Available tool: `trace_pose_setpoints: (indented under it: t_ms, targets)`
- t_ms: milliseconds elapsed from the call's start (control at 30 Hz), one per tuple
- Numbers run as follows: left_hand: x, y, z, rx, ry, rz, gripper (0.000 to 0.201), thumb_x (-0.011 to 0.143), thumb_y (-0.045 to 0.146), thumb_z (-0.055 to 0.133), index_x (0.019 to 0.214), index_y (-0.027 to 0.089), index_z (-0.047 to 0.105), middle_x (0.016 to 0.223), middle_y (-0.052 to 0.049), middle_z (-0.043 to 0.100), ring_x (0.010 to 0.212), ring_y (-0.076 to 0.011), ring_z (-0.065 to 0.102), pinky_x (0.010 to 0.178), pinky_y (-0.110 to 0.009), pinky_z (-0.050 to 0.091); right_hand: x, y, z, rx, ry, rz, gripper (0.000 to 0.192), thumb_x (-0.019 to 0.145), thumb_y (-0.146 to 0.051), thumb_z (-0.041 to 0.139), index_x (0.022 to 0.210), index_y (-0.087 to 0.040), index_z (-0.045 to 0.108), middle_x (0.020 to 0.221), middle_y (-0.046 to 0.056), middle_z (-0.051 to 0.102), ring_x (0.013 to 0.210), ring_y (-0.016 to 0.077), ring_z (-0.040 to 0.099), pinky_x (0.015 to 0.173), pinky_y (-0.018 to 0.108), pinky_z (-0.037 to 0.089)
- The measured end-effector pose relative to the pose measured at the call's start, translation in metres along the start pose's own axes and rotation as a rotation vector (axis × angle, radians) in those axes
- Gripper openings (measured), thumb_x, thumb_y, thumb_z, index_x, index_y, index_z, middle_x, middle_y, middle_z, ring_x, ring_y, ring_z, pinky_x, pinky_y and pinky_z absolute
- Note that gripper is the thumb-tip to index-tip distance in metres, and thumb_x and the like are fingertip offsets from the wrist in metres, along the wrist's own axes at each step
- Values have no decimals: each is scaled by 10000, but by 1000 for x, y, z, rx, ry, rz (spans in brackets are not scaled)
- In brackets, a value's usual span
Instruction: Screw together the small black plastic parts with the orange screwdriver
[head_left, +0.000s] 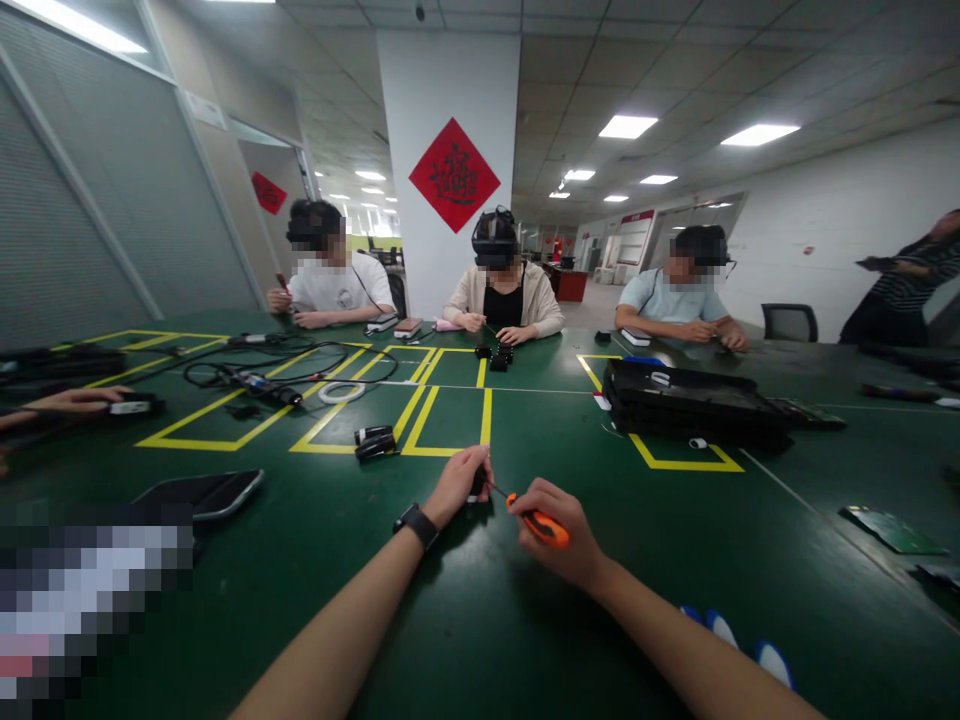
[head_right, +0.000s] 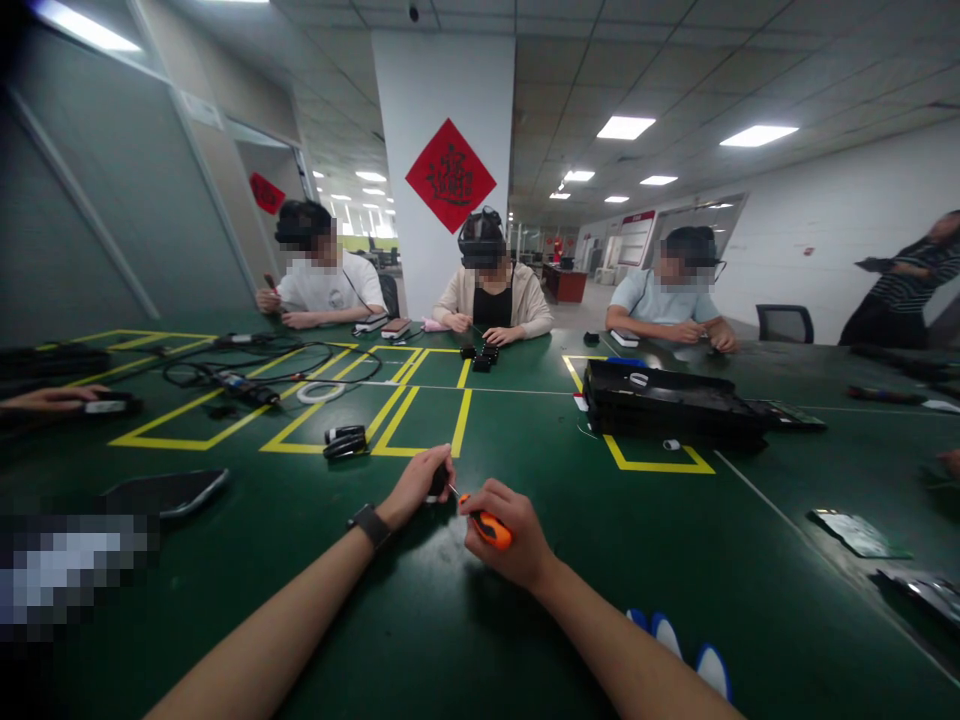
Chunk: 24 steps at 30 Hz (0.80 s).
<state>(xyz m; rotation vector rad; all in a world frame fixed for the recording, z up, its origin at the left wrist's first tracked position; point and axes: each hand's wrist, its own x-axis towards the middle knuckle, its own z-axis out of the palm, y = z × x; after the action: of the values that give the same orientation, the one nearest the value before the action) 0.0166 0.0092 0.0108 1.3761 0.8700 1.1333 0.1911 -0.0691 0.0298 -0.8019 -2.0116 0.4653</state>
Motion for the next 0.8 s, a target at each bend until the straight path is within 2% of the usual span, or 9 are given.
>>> trace_pose_setpoints:
  t_ms: [133,267,800]
  targets:
    - [1,1,-2,-27,-1,3,347,801,455,370,662,152,466,531,20,557,354,-75,472,400,-203,351,2,-3,-3,-27,-46,26,189,737,-201,545,926,-204,562,828,25,541,722,126,524,665,248,430]
    - [1,1,-4,-30,3,18,330,802,429,363,656,151,462,522,20,544,353,-80,471,399,-206,351,1,-3,-2,10,0,89,165,746,-177,514,911,-187,513,799,21,567,678,117,530,635,235,435]
    - [-3,5,-1,-9,17,32,304,801,396,346,652,158,463,516,19,539,360,-86,464,406,-209,336,-1,0,-6,5,-3,59,166,731,-183,520,897,-191,513,802,28,584,675,124,543,632,243,446]
